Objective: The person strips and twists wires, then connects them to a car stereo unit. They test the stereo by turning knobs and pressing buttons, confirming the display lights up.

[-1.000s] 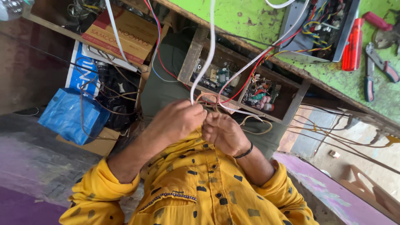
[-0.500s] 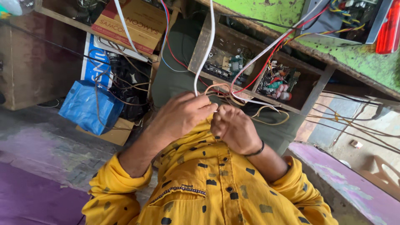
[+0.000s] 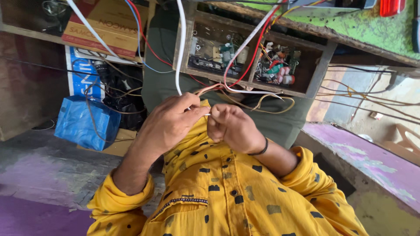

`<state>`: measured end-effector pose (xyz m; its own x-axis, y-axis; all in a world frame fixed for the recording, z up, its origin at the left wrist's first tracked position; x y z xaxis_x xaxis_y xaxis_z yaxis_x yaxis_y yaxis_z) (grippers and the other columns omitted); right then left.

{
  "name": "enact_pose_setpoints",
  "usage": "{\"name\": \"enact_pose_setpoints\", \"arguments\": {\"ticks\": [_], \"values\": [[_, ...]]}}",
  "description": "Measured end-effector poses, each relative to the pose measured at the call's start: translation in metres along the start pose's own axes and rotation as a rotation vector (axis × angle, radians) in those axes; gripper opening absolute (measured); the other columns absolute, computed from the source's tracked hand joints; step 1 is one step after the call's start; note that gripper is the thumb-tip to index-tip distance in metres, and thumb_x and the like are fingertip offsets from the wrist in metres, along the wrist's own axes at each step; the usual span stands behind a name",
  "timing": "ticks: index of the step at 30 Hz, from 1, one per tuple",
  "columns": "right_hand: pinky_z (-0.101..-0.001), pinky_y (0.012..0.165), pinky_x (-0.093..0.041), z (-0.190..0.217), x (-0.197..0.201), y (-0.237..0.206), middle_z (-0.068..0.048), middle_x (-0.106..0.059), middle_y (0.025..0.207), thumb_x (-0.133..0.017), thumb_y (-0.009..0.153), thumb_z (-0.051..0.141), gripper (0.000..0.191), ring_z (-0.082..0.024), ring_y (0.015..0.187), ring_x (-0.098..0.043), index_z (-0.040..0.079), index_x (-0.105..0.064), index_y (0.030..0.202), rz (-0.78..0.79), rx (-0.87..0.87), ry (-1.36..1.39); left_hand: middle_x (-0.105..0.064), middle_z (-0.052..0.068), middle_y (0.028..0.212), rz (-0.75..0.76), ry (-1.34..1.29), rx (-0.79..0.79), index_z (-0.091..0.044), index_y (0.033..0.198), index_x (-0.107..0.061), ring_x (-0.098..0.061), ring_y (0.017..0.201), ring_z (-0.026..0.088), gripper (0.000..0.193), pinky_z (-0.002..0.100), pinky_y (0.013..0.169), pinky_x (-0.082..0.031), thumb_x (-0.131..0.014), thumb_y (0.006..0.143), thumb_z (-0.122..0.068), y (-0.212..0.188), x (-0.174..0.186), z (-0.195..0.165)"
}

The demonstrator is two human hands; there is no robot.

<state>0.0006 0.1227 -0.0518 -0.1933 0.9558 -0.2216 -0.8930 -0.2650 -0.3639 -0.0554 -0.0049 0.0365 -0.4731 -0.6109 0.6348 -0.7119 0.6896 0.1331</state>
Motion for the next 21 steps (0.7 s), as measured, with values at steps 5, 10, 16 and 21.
{"name": "enact_pose_setpoints", "arguments": {"ticks": [5,10,16,21], "values": [[-0.0408,0.067,-0.046,0.061,-0.019,-0.025,-0.011,-0.063,0.082,-0.071,0.091,0.004,0.013,-0.028,0.072,-0.059,-0.001,-0.061,0.097,-0.058,0.737,-1.013,-0.064,0.007,0.101,0.024,-0.114,0.066,-0.004,0.111,-0.070,-0.068,0.092,0.025,0.024,0.037,0.080,-0.057,-0.073,0.087,0.002,-0.001,-0.006,0.005],[-0.0379,0.074,-0.052,0.069,0.008,-0.030,-0.010,-0.067,0.089,-0.066,0.087,-0.007,0.015,-0.030,0.080,-0.065,0.003,-0.060,0.097,-0.139,0.775,-0.838,-0.064,0.007,0.104,-0.037,-0.205,0.034,-0.006,0.112,-0.070,-0.068,0.094,0.023,0.028,0.034,0.080,-0.057,-0.073,0.087,0.006,-0.009,0.012,0.007],[-0.0338,0.072,-0.056,0.068,0.115,-0.041,-0.014,-0.070,0.121,-0.060,0.101,0.002,0.033,-0.022,0.084,-0.071,0.005,-0.062,0.134,-0.315,0.171,-0.893,-0.057,0.004,0.127,-0.534,-0.398,0.317,0.000,0.122,-0.064,-0.058,0.094,0.009,0.028,0.021,0.081,-0.050,-0.079,0.102,0.012,-0.036,0.075,0.111],[-0.0388,0.070,-0.057,0.018,0.106,-0.044,-0.016,-0.066,0.118,-0.070,0.091,0.008,0.042,-0.031,0.086,-0.070,0.006,-0.062,0.132,-0.092,-0.040,-0.968,-0.048,0.006,0.134,-0.617,-0.392,0.338,-0.001,0.135,-0.053,-0.061,0.105,0.012,0.045,0.025,0.087,-0.055,-0.073,0.097,0.014,-0.044,0.063,0.174]]}}
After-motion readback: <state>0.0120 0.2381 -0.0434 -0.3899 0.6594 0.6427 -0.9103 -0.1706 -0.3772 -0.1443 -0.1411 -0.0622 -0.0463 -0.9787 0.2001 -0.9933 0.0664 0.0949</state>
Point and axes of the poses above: each hand's wrist, its own y-axis towards the middle knuckle, its own x-axis out of the back of the hand, z = x × y, the point moved 9 cm from there along y, towards the middle knuckle
